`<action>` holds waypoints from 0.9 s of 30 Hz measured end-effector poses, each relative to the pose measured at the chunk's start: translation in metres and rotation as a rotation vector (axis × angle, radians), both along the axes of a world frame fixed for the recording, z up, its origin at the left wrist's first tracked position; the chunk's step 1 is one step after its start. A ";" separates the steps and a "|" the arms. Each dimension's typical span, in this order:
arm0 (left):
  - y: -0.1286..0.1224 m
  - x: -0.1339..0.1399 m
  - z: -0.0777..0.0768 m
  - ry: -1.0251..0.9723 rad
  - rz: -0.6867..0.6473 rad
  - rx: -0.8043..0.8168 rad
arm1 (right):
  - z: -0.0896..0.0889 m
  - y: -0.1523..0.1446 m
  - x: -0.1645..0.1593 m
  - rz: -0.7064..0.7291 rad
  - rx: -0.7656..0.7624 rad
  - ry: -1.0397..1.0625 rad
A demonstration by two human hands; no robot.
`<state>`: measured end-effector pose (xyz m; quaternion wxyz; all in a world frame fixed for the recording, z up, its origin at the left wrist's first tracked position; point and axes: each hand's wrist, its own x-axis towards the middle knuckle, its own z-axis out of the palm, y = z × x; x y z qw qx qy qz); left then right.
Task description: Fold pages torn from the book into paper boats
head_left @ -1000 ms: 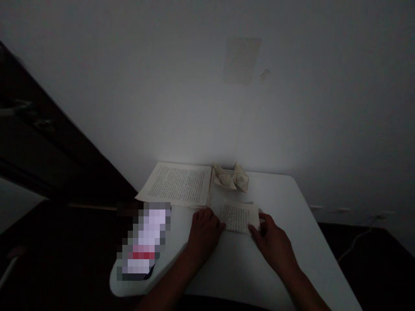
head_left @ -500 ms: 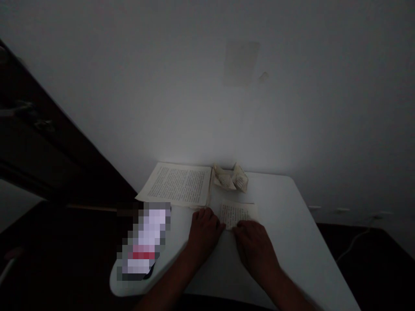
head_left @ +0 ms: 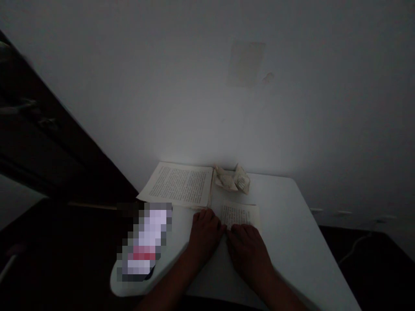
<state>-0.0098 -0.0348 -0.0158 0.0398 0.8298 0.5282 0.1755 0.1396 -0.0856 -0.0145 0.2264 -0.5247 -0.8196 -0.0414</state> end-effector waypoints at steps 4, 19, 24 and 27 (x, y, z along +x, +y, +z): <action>0.000 0.000 0.001 -0.003 0.010 -0.030 | 0.003 -0.001 0.004 -0.022 -0.032 0.029; -0.001 0.000 0.007 -0.041 0.004 -0.050 | 0.002 -0.007 0.028 -0.047 -0.037 0.100; -0.001 0.000 0.009 -0.056 0.003 -0.063 | 0.002 -0.008 0.031 -0.044 -0.052 0.081; -0.001 -0.002 0.010 -0.067 -0.001 -0.081 | 0.004 -0.009 0.035 -0.055 -0.069 0.081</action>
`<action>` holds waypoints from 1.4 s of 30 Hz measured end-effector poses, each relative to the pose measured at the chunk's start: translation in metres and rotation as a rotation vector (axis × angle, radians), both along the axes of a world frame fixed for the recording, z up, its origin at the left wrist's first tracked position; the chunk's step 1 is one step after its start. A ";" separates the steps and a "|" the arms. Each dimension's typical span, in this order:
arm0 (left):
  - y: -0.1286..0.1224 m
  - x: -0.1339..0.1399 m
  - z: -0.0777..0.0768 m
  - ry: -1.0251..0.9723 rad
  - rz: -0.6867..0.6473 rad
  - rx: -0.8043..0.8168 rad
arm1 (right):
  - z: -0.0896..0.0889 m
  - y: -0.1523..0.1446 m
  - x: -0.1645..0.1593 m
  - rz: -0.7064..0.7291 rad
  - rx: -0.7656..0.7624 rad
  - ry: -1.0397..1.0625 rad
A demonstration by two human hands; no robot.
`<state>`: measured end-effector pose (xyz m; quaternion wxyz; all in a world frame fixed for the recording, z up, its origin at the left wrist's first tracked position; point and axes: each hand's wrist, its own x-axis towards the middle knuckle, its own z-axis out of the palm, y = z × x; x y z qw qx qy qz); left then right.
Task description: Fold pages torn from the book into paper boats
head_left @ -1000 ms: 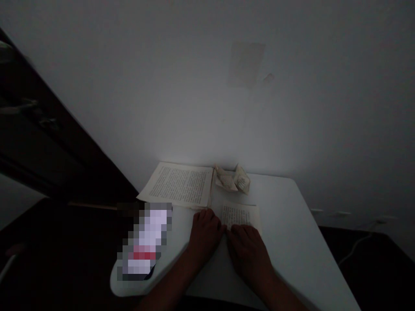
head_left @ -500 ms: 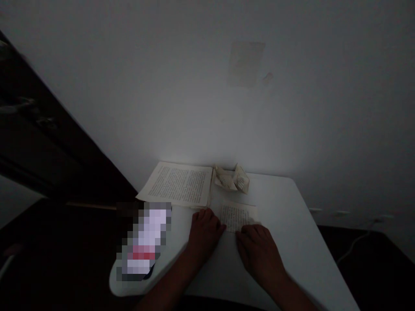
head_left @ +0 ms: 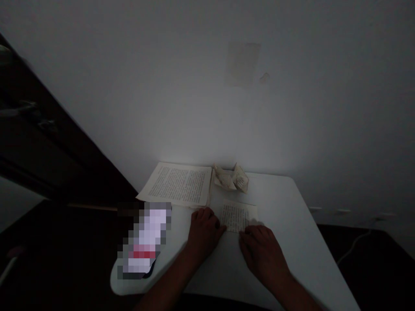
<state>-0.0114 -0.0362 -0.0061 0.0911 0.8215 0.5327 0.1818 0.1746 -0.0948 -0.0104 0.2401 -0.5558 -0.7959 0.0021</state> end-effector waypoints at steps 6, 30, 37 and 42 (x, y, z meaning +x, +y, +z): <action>0.001 -0.003 -0.001 -0.038 -0.009 -0.024 | -0.001 -0.003 0.014 -0.020 0.000 -0.002; 0.002 -0.012 -0.007 -0.229 -0.119 0.033 | 0.006 -0.005 0.041 -0.163 0.142 0.022; 0.004 -0.013 -0.017 -0.245 -0.199 0.058 | 0.038 0.015 0.025 -0.077 0.256 0.054; -0.001 -0.016 -0.011 -0.339 -0.184 0.008 | 0.037 0.016 0.013 0.129 0.236 0.112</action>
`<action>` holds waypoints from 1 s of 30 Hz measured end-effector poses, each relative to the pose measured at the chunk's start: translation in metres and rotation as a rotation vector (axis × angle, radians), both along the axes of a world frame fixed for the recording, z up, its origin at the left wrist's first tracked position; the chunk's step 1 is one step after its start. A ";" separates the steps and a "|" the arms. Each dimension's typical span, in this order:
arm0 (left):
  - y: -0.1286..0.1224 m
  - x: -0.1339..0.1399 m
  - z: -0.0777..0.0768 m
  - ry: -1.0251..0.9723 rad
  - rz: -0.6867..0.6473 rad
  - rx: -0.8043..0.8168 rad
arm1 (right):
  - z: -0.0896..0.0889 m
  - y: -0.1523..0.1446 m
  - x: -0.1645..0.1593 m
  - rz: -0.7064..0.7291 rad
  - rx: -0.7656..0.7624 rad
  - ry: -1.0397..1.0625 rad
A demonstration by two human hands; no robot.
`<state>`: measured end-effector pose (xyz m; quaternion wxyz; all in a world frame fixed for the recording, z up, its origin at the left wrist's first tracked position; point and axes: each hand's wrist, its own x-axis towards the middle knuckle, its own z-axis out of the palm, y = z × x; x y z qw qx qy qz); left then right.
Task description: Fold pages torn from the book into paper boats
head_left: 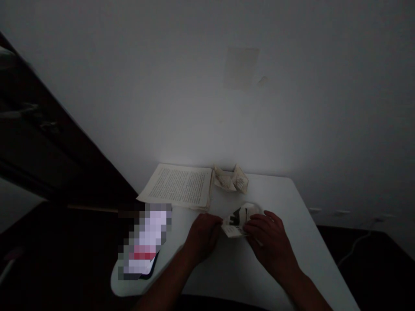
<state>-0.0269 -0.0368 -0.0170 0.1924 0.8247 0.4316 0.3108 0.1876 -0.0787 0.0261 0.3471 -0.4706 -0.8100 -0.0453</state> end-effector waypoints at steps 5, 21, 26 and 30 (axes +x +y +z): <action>0.000 0.001 0.007 -0.051 0.082 -0.101 | -0.002 -0.012 -0.009 0.079 0.015 0.033; 0.005 0.003 -0.002 -0.048 0.026 -0.086 | -0.022 -0.018 -0.015 0.127 -0.278 -0.208; 0.005 0.000 0.000 0.026 0.033 -0.063 | -0.024 -0.016 -0.016 0.132 -0.317 -0.208; 0.006 -0.004 0.005 0.074 0.089 -0.125 | -0.022 -0.016 -0.014 0.121 -0.310 -0.185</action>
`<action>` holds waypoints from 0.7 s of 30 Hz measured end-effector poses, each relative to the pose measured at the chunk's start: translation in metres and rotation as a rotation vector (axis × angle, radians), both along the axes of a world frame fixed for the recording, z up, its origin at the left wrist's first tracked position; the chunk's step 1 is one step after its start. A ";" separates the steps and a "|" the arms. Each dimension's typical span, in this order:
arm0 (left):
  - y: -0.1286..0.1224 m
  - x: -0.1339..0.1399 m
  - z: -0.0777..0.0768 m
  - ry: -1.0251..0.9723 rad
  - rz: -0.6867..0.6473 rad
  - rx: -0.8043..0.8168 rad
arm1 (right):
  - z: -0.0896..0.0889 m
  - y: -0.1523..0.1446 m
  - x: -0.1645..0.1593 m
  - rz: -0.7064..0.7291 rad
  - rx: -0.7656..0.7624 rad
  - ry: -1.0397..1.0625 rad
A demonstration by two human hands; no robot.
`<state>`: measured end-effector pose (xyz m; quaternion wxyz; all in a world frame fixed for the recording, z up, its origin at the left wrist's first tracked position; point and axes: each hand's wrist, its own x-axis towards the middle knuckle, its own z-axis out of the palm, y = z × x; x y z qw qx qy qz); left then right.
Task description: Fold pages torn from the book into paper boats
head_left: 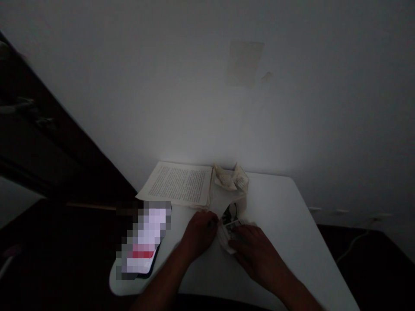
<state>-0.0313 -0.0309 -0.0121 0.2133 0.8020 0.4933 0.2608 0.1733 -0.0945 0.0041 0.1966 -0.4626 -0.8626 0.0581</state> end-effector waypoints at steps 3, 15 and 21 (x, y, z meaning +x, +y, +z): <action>0.001 -0.002 0.004 0.008 -0.009 -0.053 | 0.002 0.001 0.000 -0.013 -0.019 0.026; 0.005 -0.004 0.002 0.023 -0.039 -0.074 | -0.006 0.014 -0.003 -0.174 -0.064 0.186; 0.007 -0.002 -0.005 0.031 -0.047 -0.026 | -0.004 0.019 -0.004 -0.309 -0.205 0.224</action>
